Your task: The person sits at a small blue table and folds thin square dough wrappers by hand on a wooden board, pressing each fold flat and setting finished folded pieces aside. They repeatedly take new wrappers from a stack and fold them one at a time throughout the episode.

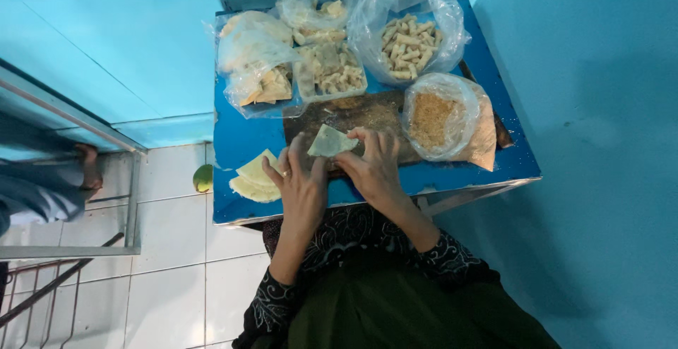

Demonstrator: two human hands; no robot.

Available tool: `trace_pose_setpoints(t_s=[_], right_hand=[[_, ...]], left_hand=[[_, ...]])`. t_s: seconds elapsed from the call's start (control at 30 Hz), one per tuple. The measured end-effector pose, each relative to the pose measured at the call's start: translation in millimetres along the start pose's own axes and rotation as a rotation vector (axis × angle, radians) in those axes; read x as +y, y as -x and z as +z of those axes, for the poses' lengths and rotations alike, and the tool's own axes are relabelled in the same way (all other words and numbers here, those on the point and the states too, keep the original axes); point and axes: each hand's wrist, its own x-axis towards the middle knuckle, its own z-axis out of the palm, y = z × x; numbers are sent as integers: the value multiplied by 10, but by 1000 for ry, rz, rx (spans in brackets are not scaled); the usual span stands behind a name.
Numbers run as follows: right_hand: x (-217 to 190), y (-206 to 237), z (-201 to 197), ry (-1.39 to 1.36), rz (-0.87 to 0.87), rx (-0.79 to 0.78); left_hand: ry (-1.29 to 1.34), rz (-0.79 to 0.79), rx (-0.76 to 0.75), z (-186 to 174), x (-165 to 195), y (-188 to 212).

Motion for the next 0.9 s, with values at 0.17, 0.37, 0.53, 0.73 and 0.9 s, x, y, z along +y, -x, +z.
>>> trace_pose_setpoints(t_s=[0.17,0.37,0.53,0.73,0.9], right_hand=[[99,31,-91,-214,58,13],[16,76,1,-154,-38,-3],[129,106,-102,-265,-52,-118],[447,-30,-285,-1076,530,-358],[515,-130,-304,-1392,786,-522]], left_hand=[[168,-100,79,-15,1,-65],[273,-113,137,94,-73,-26],[272,-115,170,114,-162,64],[244,-134,221,100,-227,22],[125,-208,222,173,-203,-88]])
